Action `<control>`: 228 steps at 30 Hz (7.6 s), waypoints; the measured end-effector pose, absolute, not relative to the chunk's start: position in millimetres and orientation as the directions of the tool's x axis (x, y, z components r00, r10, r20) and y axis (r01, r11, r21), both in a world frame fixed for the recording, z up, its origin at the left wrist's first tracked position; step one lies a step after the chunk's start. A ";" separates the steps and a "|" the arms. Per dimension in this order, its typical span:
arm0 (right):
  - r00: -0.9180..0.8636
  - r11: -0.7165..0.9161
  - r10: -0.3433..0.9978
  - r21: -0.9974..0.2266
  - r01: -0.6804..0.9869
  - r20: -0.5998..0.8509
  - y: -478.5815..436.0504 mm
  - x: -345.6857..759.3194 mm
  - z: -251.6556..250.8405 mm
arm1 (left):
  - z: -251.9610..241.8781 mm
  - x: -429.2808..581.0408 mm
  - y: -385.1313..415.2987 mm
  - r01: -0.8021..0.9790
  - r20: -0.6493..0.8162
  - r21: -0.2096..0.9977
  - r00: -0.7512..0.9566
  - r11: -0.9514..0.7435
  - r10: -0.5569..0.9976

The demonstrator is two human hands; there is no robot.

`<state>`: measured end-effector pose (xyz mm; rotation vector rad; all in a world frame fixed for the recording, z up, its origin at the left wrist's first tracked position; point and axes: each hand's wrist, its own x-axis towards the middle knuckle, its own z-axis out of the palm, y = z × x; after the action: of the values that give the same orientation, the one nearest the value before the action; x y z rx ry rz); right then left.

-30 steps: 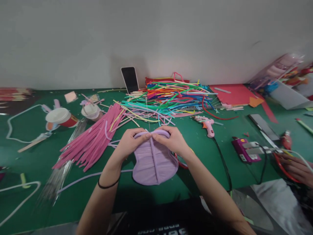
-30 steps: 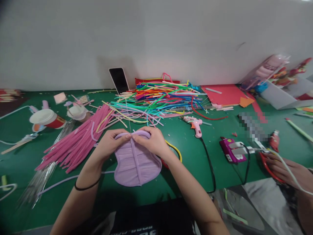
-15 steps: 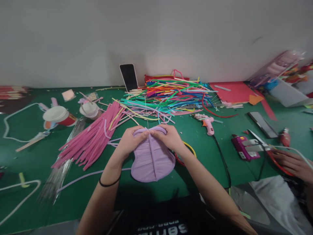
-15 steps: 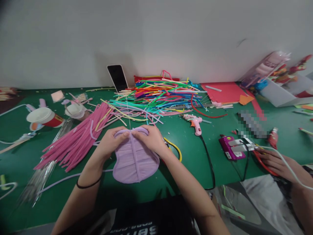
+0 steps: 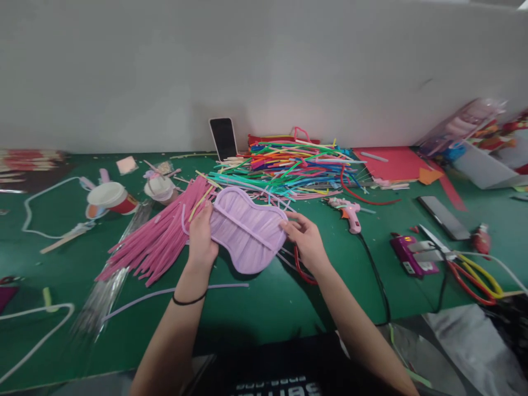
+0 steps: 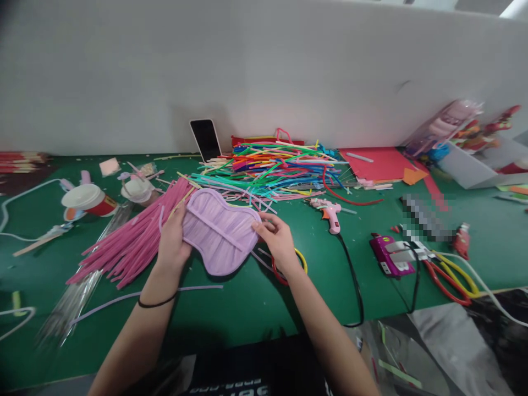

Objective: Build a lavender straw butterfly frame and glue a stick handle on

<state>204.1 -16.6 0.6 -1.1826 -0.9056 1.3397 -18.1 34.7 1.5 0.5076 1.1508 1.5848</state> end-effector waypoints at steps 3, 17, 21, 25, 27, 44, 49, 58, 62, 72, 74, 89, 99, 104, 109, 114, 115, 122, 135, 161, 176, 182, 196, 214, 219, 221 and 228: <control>0.223 -0.096 0.960 -0.947 -0.306 -0.169 -12.0 203.8 -1.0 | 0.2 -17.9 33.7 -0.507 -0.288 0.853 -0.263 0.123 0.921; 0.181 0.008 0.983 -1.000 0.014 0.010 -10.6 209.4 4.9 | -2.6 -10.4 28.5 -0.501 -0.392 0.804 -0.039 0.321 0.919; 0.169 -0.028 0.985 -0.999 -0.024 -0.032 -16.8 209.4 -4.8 | -0.8 -3.6 22.4 -0.569 -0.382 0.760 0.001 0.314 0.924; 0.112 0.013 0.993 -0.982 0.187 0.034 -17.4 220.2 -5.2 | 5.4 -2.7 13.1 -0.605 -0.362 0.704 0.145 0.372 0.921; 0.117 0.060 0.987 -0.934 0.352 0.107 -21.7 229.9 -0.5 | 6.4 -5.3 13.4 -0.621 -0.361 0.687 0.158 0.377 0.919; 0.081 -0.034 0.982 -0.259 0.965 0.172 -94.9 244.3 -15.8 | -6.2 -19.2 37.6 -0.833 -0.310 0.548 -0.111 0.081 0.944; 0.015 0.074 0.968 -0.340 0.937 0.252 -96.3 226.6 -16.1 | -5.0 -34.8 38.8 -0.842 -0.173 0.536 -0.184 -0.064 0.968; 0.026 0.014 0.988 -0.265 0.964 0.150 -104.4 244.5 -27.2 | -5.7 -40.1 39.5 -0.858 -0.167 0.512 -0.147 -0.042 0.975; 0.136 -0.035 0.961 -0.382 0.923 0.239 -93.8 279.4 -19.7 | -6.1 -32.6 38.1 -0.863 -0.190 0.505 -0.101 0.009 0.977; 0.601 -0.561 0.757 -0.216 0.799 0.256 -6.5 337.1 -30.7 | -3.9 -8.7 30.2 -0.797 -0.271 0.574 0.031 0.188 0.962; 0.626 -0.573 0.734 -0.254 0.779 0.264 -2.6 335.3 -39.6 | -3.8 -9.3 30.4 -0.783 -0.300 0.593 0.001 0.188 0.954; 0.399 -0.178 0.873 -0.580 0.795 0.281 -66.2 238.2 15.8 | -10.5 19.2 17.7 -0.720 -0.338 0.506 0.340 0.474 0.878; 0.269 -0.102 0.915 -0.471 0.876 0.301 -57.4 191.5 -18.1 | -9.7 30.7 12.4 -0.755 -0.259 0.449 0.403 0.479 0.878; 0.195 -0.035 0.925 -0.438 0.898 0.326 -56.4 184.8 -18.2 | -15.7 32.9 11.6 -0.754 -0.277 0.440 0.403 0.487 0.873; 0.168 -0.035 0.936 -0.392 0.919 0.310 -56.5 180.7 -19.0 | -16.8 32.7 11.6 -0.752 -0.292 0.445 0.391 0.486 0.873; 0.142 -0.015 0.941 -0.381 0.924 0.308 -56.8 179.5 -19.4 | -18.7 32.7 12.6 -0.753 -0.279 0.442 0.402 0.488 0.872; 0.140 -0.014 0.941 -0.379 0.925 0.308 -56.8 179.5 -19.3 | -19.3 32.8 12.7 -0.754 -0.280 0.442 0.398 0.486 0.873; 0.115 0.000 0.945 -0.354 0.935 0.306 -57.0 180.7 -19.1 | -18.4 33.6 12.5 -0.757 -0.278 0.442 0.395 0.482 0.875; 0.080 0.023 0.954 -0.336 0.941 0.290 -60.4 181.4 -15.8 | -16.0 31.7 13.5 -0.731 -0.302 0.455 0.410 0.508 0.860; 0.049 0.062 0.945 -0.324 0.944 0.324 -66.3 183.4 -17.8 | -15.5 31.8 14.7 -0.730 -0.280 0.461 0.420 0.504 0.863; 0.014 0.102 0.945 -0.337 0.936 0.327 -75.9 186.2 -15.1 | -7.9 33.7 13.3 -0.731 -0.309 0.486 0.368 0.478 0.877; -0.002 0.107 0.945 -0.305 0.946 0.327 -78.6 188.3 -13.2 | -8.7 33.5 14.4 -0.725 -0.295 0.500 0.372 0.474 0.880; -0.009 0.118 0.947 -0.322 0.939 0.322 -85.1 195.0 -9.0 | -10.6 32.5 14.8 -0.700 -0.312 0.557 0.323 0.447 0.894; 0.107 0.032 0.926 -0.357 0.934 0.363 -81.7 186.4 -5.7 | -9.5 29.7 12.6 -0.690 -0.327 0.585 0.281 0.427 0.902; 0.064 0.072 0.933 -0.357 0.931 0.355 -77.9 180.2 -6.0 | -11.6 29.1 12.6 -0.692 -0.310 0.593 0.277 0.412 0.910; 0.066 0.063 0.937 -0.351 0.934 0.343 -77.0 179.4 -5.8 | -11.8 29.5 12.7 -0.694 -0.294 0.591 0.291 0.412 0.911; 0.052 0.058 0.957 -0.364 0.930 0.284 -76.1 179.4 -6.2 | -8.8 31.2 12.4 -0.689 -0.326 0.582 0.289 0.432 0.900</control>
<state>179.4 -76.1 -6.2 -1.8808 -1.8866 0.0807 31.2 12.4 -8.8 0.3608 0.6801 1.0918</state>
